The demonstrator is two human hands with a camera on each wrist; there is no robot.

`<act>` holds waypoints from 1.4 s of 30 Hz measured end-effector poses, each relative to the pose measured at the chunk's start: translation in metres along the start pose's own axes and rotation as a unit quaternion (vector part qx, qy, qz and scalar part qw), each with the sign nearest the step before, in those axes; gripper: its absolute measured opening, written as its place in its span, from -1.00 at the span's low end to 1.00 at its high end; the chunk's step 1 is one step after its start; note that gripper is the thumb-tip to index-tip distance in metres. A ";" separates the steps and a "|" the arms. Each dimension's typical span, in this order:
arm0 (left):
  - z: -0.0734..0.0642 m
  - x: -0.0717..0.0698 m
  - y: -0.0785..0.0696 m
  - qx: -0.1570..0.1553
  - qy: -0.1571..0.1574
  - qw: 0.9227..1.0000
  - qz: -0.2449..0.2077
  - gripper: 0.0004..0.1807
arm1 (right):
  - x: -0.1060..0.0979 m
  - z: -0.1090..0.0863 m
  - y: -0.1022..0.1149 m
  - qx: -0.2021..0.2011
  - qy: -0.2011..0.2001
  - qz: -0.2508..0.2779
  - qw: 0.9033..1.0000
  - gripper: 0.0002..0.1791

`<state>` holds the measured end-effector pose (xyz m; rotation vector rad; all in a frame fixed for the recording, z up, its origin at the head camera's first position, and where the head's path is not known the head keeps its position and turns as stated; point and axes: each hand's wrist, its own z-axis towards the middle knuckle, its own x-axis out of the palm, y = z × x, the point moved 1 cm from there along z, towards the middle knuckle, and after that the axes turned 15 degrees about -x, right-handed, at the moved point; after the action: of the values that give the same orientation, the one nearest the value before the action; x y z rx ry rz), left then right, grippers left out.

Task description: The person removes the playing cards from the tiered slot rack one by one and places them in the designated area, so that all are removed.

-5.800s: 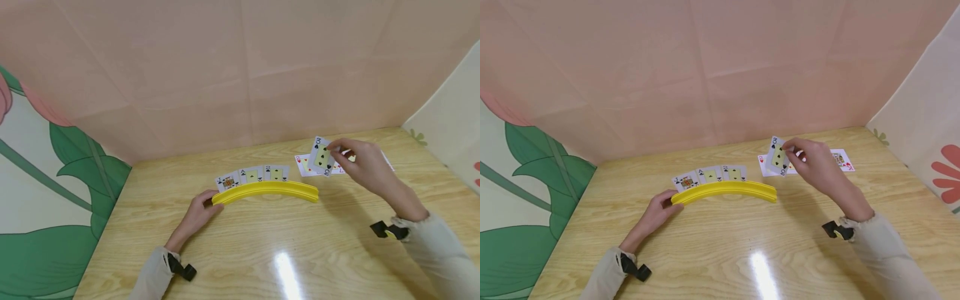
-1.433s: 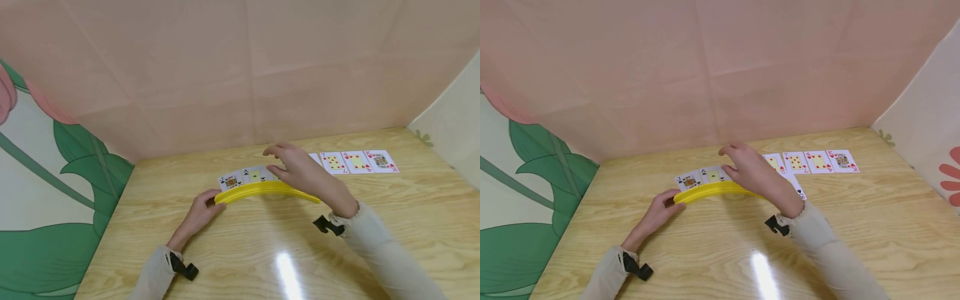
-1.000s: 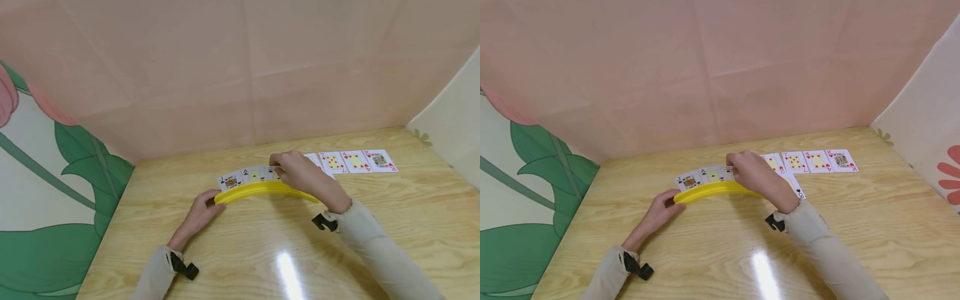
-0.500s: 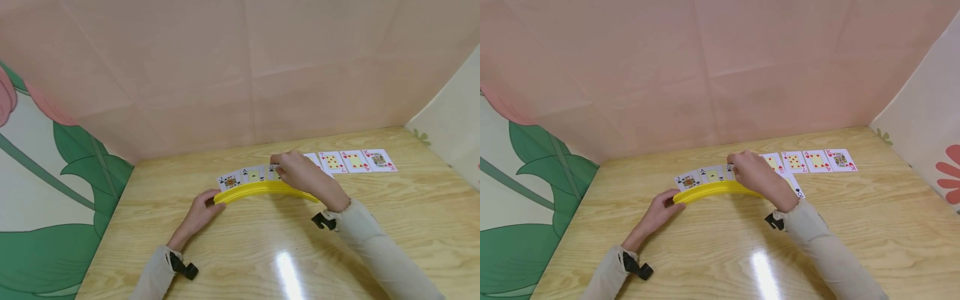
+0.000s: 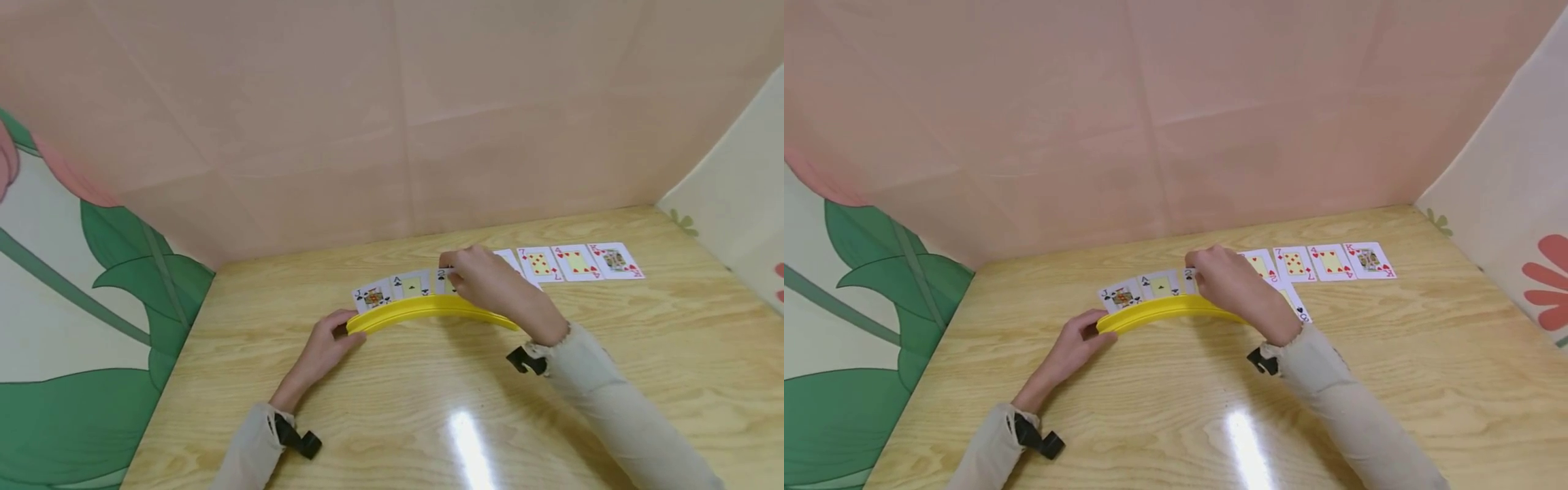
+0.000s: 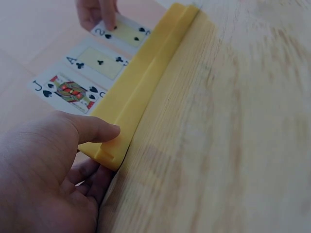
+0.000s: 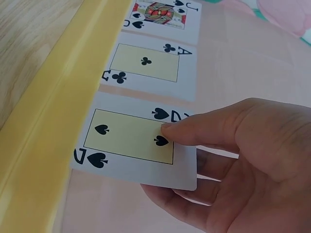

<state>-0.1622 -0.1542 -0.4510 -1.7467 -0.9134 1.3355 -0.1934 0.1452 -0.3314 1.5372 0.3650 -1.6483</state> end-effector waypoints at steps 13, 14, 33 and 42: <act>0.007 0.001 0.011 0.004 -0.003 1.000 0.000 -0.65 | -0.013 -0.004 -0.003 0.019 -0.010 -0.012 1.000 -0.73; 0.007 0.001 0.011 0.004 -0.003 1.000 0.001 -0.65 | -0.013 -0.004 -0.003 0.018 -0.011 -0.014 1.000 -0.73; 0.006 0.001 0.010 0.000 0.002 1.000 -0.006 -0.65 | -0.019 -0.006 0.000 0.012 -0.063 -0.029 0.998 -0.55; 0.001 0.002 0.000 -0.018 -0.004 1.000 -0.004 -0.63 | -0.021 -0.006 0.001 -0.031 -0.109 -0.029 0.993 -0.80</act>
<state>-0.1632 -0.1521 -0.4521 -1.7641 -0.9526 1.3284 -0.1908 0.1567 -0.3134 1.2972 0.3425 -1.8118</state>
